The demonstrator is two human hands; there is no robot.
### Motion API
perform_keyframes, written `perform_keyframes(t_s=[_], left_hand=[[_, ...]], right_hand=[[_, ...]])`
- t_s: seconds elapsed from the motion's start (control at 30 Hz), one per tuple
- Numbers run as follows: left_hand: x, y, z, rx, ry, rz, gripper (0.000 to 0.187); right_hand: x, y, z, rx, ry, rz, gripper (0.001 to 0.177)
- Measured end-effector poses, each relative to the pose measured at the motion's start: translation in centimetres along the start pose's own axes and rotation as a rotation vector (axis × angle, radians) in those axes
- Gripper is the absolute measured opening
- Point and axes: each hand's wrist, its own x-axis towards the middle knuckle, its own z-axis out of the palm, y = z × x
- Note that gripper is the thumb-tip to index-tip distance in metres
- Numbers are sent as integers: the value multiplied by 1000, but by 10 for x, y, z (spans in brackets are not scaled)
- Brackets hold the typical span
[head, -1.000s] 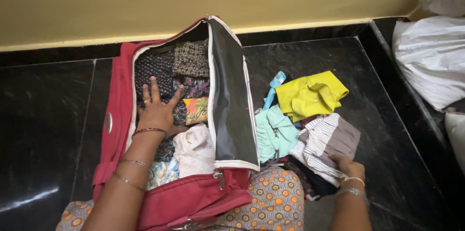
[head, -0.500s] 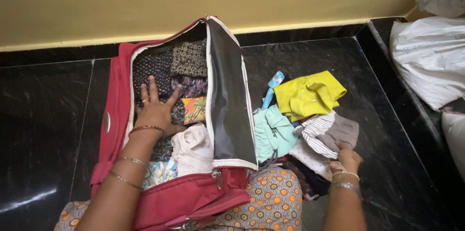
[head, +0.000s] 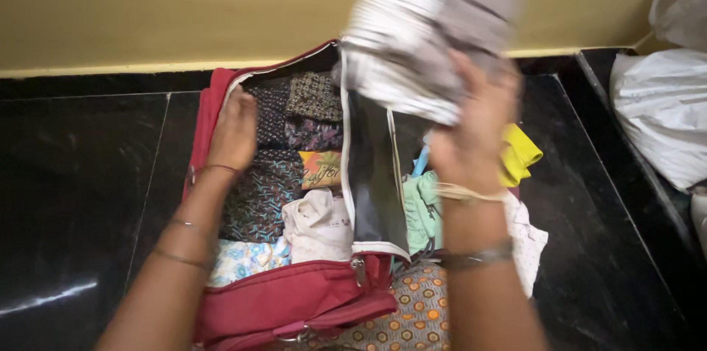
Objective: The person packs folded clothes into a red travel bag. They place various garments, including jeans, shirts, and patterned items, into the bag one by one, arranging them neatly. Finally, the person closes the bag's flap and zips it shut.
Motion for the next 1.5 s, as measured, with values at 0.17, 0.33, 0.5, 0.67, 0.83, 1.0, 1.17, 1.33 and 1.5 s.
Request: perform_keyframes(t_s=[0.17, 0.33, 0.5, 0.67, 0.83, 1.0, 1.17, 1.33, 1.5], left_hand=[[13, 3, -40, -567, 9, -148, 122], [14, 17, -64, -920, -67, -177, 119], [9, 23, -62, -549, -77, -147, 111], [3, 30, -58, -176, -31, -226, 98], [2, 33, -50, 123, 9, -69, 103], [8, 16, -44, 135, 18, -3, 103], [9, -4, -36, 221, -12, 69, 99], [2, -2, -30, 179, -104, 24, 100], [5, -15, -11, 88, -141, 30, 100]], right_hand=[[-30, 124, 69, 148, -235, 208, 61], [-69, 240, 23, -458, 4, 368, 61], [-83, 237, 17, -1434, -180, -21, 68], [-68, 254, 46, -1771, -629, -456, 66], [-74, 290, 30, -2148, -880, -342, 66], [-47, 347, 38, -2413, -1058, -163, 54], [-33, 372, 32, -2356, -1070, -328, 67], [-16, 354, 19, -2081, -1082, 107, 63], [-40, 378, -8, -2302, -910, -398, 75]])
